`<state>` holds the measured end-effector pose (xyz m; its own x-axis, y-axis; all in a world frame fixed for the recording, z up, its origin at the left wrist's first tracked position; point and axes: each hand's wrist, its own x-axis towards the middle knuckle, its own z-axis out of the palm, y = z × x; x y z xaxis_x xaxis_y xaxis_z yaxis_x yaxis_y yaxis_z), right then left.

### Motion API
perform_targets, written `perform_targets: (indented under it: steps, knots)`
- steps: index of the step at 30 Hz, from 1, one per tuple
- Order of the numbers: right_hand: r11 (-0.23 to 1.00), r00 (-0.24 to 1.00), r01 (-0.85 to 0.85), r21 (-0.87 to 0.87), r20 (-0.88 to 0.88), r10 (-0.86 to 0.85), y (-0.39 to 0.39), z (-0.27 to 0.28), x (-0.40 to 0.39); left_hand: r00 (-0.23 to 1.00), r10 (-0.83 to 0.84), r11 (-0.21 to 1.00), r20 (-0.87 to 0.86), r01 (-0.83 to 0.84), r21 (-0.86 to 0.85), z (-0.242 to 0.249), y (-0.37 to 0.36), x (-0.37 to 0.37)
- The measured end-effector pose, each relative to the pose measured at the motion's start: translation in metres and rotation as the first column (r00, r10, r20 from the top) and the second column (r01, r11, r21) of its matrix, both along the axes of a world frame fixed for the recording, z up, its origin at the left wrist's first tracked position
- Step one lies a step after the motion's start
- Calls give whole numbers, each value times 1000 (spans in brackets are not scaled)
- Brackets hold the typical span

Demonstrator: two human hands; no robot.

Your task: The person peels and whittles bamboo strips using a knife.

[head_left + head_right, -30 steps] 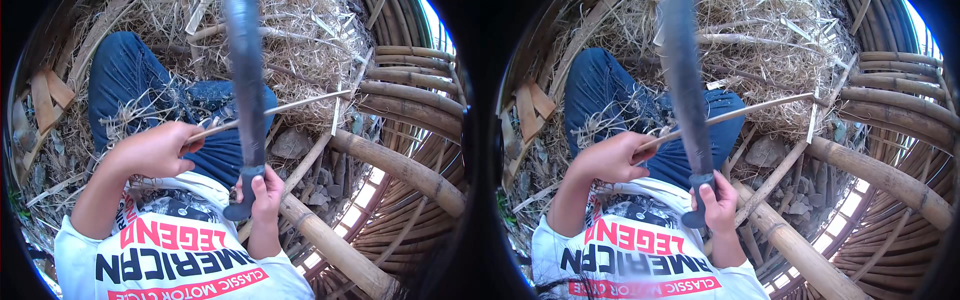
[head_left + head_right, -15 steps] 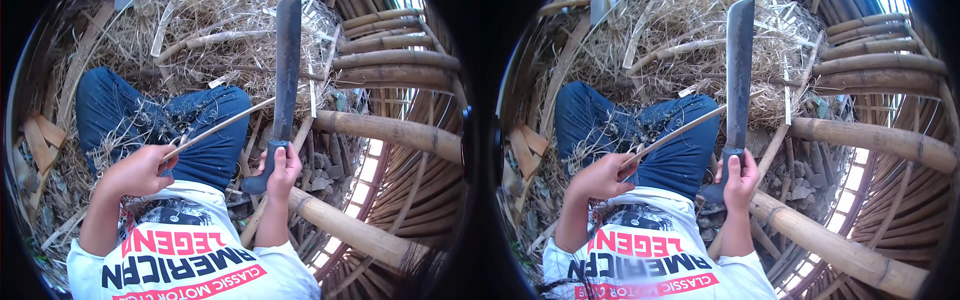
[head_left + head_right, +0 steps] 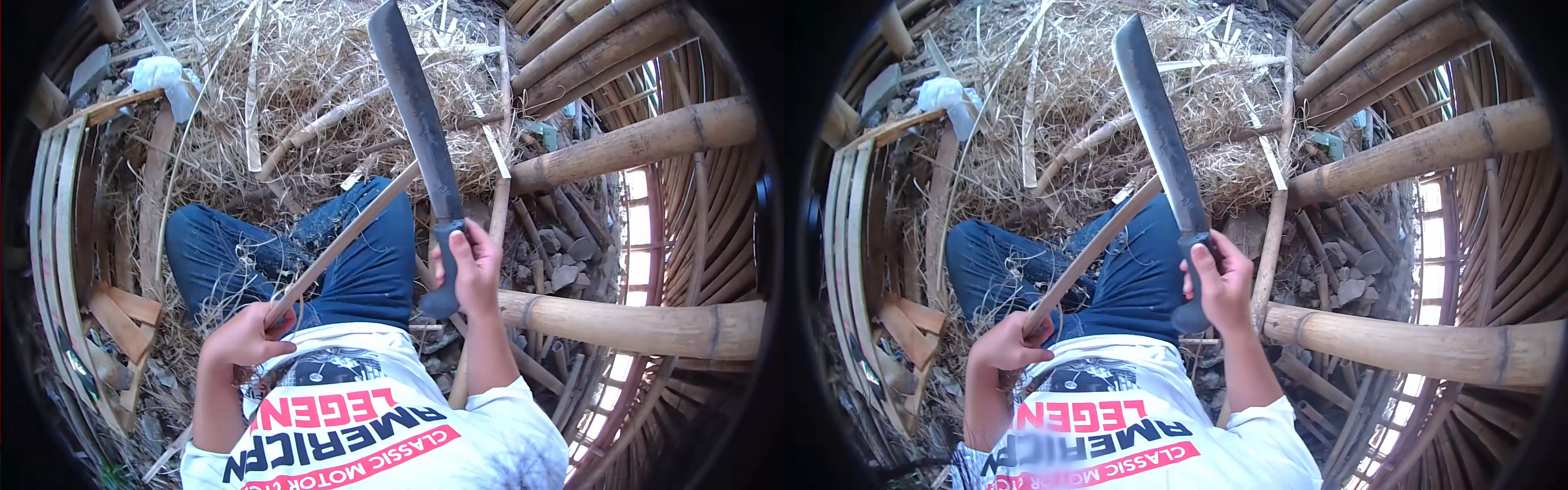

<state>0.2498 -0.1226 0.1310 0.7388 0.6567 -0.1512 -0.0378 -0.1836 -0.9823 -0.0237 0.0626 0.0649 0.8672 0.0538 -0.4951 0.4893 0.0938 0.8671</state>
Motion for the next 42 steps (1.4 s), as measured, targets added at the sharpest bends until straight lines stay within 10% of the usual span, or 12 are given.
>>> perform_targets:
  steps: [23,31,35,36,40,42]
  knots:
    - [984,959,-175,-27,-232,164,-8,-9,-27,998,61,994,-11,-60,89,0,1,-3]
    - [989,971,-149,6,-191,147,3,-18,-34,995,96,992,-28,-93,86,3,2,2]
    - [959,957,-261,-111,100,273,1,-9,-26,997,73,996,-9,-72,56,-6,5,0]
    - [988,958,-153,-32,-250,141,7,-25,-28,996,92,994,-9,-92,55,-3,-1,0]
    - [964,878,-255,-79,399,265,4,-34,-39,995,95,994,-19,-94,49,2,4,5]
    - [965,925,-242,-107,276,262,2,-23,-30,995,79,995,-55,-76,66,1,3,3]
